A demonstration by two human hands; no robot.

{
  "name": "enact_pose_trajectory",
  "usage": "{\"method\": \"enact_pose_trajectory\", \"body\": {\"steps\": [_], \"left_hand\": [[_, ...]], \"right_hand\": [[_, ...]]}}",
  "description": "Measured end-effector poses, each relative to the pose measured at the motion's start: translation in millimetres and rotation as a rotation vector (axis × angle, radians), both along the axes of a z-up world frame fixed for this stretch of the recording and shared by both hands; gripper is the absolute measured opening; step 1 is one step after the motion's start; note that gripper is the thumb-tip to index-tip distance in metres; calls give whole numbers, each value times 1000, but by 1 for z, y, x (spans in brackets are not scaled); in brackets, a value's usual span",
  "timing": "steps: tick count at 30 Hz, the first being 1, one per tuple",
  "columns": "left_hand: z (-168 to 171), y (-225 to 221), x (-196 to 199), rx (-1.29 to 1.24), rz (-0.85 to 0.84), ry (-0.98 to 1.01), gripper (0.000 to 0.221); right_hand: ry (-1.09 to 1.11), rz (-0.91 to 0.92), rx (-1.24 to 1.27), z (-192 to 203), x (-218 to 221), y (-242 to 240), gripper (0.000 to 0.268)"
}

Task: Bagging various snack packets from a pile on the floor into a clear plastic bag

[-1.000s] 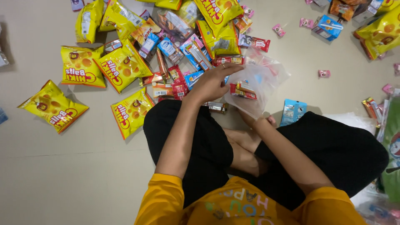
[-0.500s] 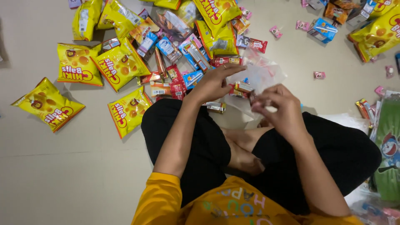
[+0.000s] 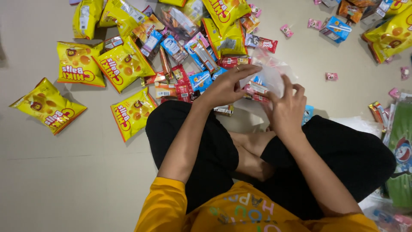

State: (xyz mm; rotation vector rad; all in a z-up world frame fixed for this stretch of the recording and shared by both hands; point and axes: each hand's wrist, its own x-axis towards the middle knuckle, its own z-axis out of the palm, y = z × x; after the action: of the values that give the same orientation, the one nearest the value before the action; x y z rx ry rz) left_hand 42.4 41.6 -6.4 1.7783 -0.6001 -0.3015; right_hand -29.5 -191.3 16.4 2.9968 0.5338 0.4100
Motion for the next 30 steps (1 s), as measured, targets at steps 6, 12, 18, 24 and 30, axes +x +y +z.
{"method": "enact_pose_trajectory", "body": {"steps": [6, 12, 18, 24, 30], "left_hand": [[10, -9, -8, -58, -52, -77, 69], [-7, -26, -21, -39, -88, -107, 76], [-8, -25, -22, -35, -33, -78, 72], [-12, 7, -1, -190, 117, 101, 43], [-71, 95, 43, 713, 771, 238, 58]], "right_hand": [[330, -232, 106, 20, -1, -11, 121], [410, -242, 93, 1, 0, -32, 71], [408, -123, 308, 11, 14, -47, 63], [341, -51, 660, 4, 17, -61, 45], [398, -16, 756, -7, 20, -71, 48]]}}
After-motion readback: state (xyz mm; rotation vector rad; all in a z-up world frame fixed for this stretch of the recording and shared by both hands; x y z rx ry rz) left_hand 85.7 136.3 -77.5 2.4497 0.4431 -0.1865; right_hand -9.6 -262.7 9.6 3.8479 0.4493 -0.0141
